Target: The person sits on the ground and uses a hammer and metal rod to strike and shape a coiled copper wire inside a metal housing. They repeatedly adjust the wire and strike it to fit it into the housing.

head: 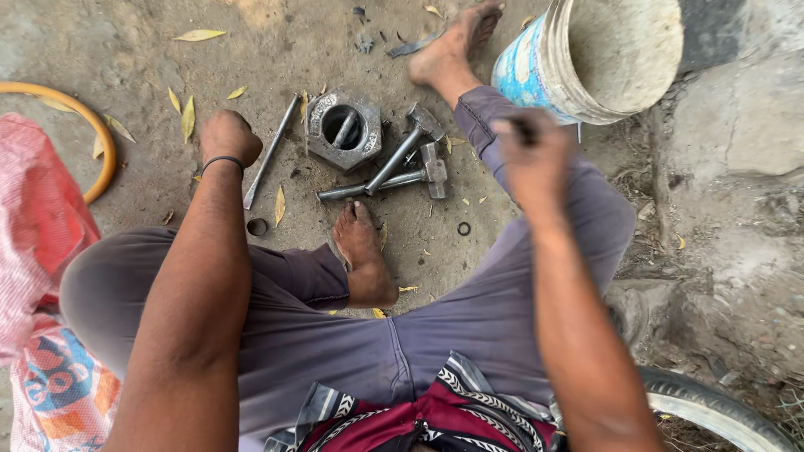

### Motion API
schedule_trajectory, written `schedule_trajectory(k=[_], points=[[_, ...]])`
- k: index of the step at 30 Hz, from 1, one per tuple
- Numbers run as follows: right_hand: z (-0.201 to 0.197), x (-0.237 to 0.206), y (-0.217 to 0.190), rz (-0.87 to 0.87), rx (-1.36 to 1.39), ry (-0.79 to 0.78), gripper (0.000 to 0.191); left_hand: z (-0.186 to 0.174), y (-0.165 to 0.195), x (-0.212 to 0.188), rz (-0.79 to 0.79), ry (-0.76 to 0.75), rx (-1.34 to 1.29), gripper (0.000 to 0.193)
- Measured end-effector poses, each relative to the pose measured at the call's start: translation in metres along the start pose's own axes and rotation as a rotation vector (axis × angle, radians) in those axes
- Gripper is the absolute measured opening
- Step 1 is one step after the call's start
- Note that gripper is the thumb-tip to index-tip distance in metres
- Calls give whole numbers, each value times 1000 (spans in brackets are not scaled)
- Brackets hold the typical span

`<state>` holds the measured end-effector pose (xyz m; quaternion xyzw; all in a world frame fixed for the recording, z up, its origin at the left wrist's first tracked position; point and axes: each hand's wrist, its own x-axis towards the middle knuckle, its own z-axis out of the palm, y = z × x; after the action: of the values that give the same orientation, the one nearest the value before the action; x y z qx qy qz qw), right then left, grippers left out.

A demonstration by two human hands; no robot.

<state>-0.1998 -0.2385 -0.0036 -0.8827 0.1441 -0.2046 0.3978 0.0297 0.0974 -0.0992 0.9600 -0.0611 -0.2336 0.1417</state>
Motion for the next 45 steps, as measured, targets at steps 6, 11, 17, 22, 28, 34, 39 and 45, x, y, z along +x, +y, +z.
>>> schedule_trajectory(k=[6,11,17,22,28,34,39,45], points=[[145,0,75,468,-441,-463,31,20,15,27,-15,-16,-68,32],[177,2,103,547,-600,-612,40,30,23,45,39,11,-30,32],[194,14,109,539,-487,-424,31,35,53,48,385,284,-225,14],[170,22,96,682,310,-240,19,27,80,22,464,-127,-371,25],[116,22,39,722,811,-441,6,25,89,-23,962,-340,-727,84],[88,-17,-2,489,897,-347,11,32,85,-36,993,-530,-823,70],[103,-11,0,573,935,-215,20,32,88,-35,904,-377,-744,73],[130,-8,4,595,679,-273,43,44,102,-39,877,-215,-573,67]])
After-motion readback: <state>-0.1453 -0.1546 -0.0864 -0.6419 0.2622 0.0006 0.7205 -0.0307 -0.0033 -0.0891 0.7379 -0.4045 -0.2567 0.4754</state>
